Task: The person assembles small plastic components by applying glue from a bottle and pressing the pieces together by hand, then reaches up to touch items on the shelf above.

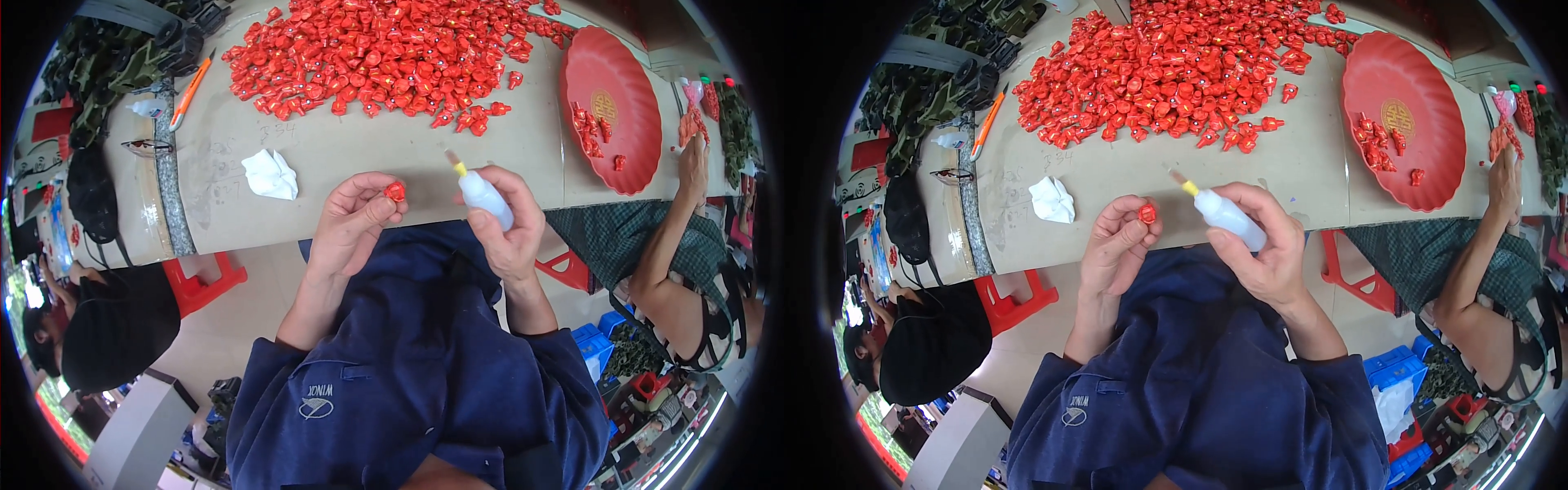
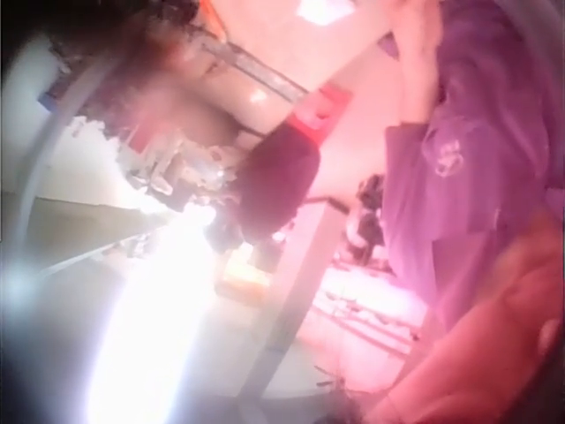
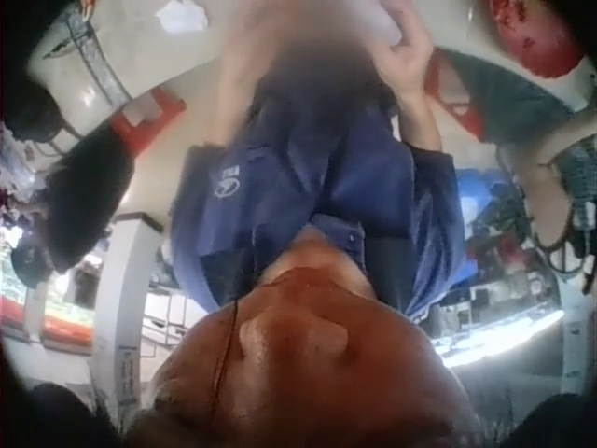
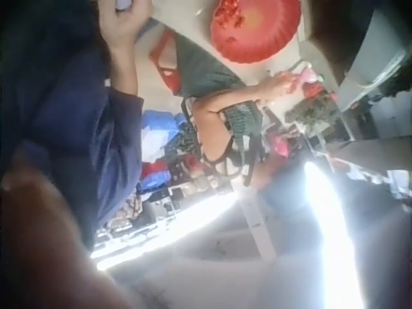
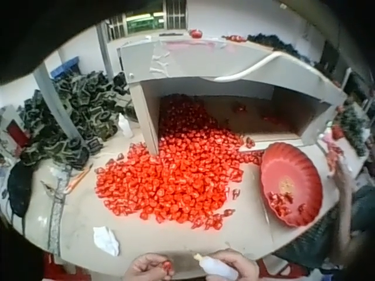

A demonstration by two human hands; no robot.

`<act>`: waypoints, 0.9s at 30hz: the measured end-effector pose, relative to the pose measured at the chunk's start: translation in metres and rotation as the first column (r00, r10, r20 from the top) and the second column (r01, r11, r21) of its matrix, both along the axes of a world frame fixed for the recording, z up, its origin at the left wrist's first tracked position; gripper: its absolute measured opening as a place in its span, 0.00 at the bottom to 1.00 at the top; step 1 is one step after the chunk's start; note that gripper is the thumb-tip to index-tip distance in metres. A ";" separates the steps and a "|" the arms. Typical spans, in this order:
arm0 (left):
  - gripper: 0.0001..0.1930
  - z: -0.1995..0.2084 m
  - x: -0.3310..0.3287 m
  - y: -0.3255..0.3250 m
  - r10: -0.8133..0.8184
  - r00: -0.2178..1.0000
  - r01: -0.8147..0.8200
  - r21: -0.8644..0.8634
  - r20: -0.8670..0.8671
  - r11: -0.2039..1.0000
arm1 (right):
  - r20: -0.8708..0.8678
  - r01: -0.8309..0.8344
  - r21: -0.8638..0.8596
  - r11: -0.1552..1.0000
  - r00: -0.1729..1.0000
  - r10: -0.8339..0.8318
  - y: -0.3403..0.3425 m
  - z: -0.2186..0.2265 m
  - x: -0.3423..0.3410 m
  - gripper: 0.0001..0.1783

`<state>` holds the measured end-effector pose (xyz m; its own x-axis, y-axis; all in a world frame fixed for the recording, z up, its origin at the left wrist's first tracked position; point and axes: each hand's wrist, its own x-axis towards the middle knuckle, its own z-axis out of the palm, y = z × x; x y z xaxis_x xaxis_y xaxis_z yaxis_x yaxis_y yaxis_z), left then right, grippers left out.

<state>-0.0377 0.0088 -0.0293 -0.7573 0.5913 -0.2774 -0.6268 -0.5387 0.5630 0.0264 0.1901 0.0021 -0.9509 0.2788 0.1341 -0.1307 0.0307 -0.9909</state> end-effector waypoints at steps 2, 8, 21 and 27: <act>0.12 -0.001 0.001 0.002 -0.011 0.999 0.012 -0.013 0.038 1.000 | 0.005 0.040 -0.013 0.999 0.999 -0.040 0.005 0.002 0.004 0.18; 0.10 -0.004 0.004 0.008 -0.044 0.994 0.030 0.133 0.104 0.991 | -0.015 -0.046 0.030 0.999 0.999 0.046 0.015 0.003 0.007 0.18; 0.10 -0.005 0.008 0.008 -0.062 0.989 0.033 0.208 0.132 0.978 | 0.167 -0.049 -0.018 0.999 0.985 0.052 0.008 0.004 0.012 0.17; 0.10 -0.005 0.008 0.008 -0.074 0.989 0.048 0.197 0.127 0.979 | 0.205 -0.056 -0.034 0.998 0.977 0.062 0.007 0.003 0.013 0.17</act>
<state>-0.0296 0.0168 -0.0339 -0.6824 0.6872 -0.2491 -0.7238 -0.5878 0.3614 0.0397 0.1969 0.0051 -0.9721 0.2226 -0.0735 0.0756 0.0009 -0.9971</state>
